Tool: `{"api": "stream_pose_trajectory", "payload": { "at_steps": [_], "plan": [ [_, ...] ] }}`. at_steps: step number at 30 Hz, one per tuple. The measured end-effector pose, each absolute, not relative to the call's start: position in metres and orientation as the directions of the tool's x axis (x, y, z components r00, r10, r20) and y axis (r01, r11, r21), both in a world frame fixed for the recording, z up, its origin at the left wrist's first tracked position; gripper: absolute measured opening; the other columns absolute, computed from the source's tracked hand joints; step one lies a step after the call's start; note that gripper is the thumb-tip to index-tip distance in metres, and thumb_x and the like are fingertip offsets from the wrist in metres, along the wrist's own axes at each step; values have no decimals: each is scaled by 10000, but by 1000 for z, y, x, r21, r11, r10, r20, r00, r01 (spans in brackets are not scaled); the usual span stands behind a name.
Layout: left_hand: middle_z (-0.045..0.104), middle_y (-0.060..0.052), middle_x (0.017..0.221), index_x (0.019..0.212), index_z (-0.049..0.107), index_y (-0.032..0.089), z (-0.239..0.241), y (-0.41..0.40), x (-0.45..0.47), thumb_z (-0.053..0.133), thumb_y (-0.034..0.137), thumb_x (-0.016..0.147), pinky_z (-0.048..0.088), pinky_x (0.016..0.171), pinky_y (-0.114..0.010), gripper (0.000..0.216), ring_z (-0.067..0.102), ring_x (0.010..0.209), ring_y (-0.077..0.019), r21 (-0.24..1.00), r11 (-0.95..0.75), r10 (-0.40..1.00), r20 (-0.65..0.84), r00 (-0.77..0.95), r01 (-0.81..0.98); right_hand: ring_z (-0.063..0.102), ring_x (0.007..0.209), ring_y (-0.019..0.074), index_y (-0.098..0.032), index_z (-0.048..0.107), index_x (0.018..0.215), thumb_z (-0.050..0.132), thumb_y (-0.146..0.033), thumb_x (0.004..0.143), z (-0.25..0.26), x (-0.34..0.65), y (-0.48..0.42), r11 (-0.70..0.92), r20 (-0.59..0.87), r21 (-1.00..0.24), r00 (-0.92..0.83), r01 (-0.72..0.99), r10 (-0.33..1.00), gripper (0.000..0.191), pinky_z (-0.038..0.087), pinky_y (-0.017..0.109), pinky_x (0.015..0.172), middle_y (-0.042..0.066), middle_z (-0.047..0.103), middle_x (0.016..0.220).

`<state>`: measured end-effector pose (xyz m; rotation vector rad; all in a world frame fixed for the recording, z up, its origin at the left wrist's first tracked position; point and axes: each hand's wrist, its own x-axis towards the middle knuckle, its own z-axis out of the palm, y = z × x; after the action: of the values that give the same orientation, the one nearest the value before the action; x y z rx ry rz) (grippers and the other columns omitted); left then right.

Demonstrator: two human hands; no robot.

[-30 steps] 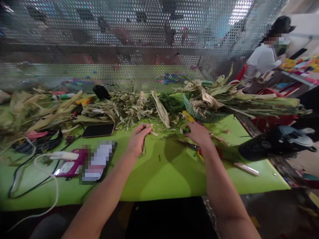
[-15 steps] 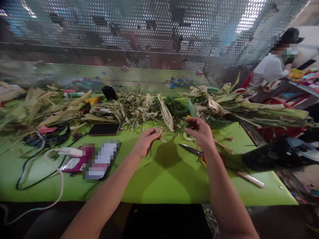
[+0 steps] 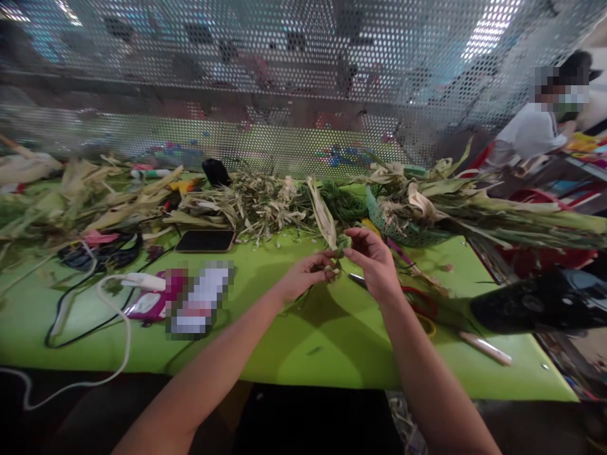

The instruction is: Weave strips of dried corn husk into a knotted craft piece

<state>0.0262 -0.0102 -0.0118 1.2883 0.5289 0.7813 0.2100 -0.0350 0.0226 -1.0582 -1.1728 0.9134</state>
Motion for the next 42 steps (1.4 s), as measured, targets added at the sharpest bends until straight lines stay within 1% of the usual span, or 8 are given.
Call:
{"api": "stream_pose_trajectory", "payload": {
  "at_steps": [7,13,17,23,27,33,37,42],
  "plan": [
    [703,-91,944,968,691,136,-10,-10,22,677,284,789,483,861,-329,232,633,861,-175,999,34,711,-44,702,28,559,762,113,-272,710,1021,808,-219,686,25,214,-31,339,287,-930,296,-141,911,353,489,231,677,2,621,912],
    [705,-107,1092,971,697,164,-13,0,10,663,269,792,448,960,-385,210,631,996,-226,972,-37,765,-122,632,233,583,805,115,-280,695,1029,808,-234,696,25,226,-27,414,346,-900,352,-137,870,355,510,247,752,-6,622,917],
    [678,-111,1091,859,699,182,-9,4,1,684,288,788,440,964,-403,128,603,1030,-249,987,-78,879,2,477,141,606,877,147,-280,670,1052,770,-256,726,25,224,-29,409,358,-909,354,-78,864,341,519,290,804,19,640,1000],
    [532,-107,1320,756,707,173,12,-1,-6,721,292,773,427,995,-410,121,570,1087,-247,975,-201,921,154,357,99,618,890,182,-277,612,1122,707,-348,778,26,218,-33,363,366,-929,290,68,884,364,524,319,768,53,637,1036],
    [557,-93,1344,779,702,161,15,-7,1,729,289,777,418,1013,-373,131,558,1143,-224,992,-21,855,82,512,-124,624,873,175,-290,614,1104,706,-361,784,24,209,-36,357,361,-932,252,62,898,341,515,321,774,33,649,1020],
    [686,-102,1143,792,656,134,-1,-16,24,813,321,687,475,839,-314,266,618,852,-139,883,376,725,-92,683,-280,616,870,173,-272,616,1105,724,-326,763,22,199,-39,336,324,-942,251,-5,912,362,518,316,790,38,644,1007],
    [717,-72,886,826,629,132,-6,-13,22,842,325,651,493,811,-307,336,650,787,-144,840,467,715,-174,677,-276,608,826,159,-259,626,1090,731,-304,748,22,206,-34,345,338,-938,311,32,888,360,509,289,734,33,639,983],
    [706,-56,826,842,634,125,-4,0,4,817,313,682,525,773,-306,308,658,724,-140,842,414,798,-152,583,-347,616,791,164,-233,652,1055,715,-276,729,20,225,-24,296,375,-923,397,247,838,335,505,300,721,21,658,916]
  ]
}}
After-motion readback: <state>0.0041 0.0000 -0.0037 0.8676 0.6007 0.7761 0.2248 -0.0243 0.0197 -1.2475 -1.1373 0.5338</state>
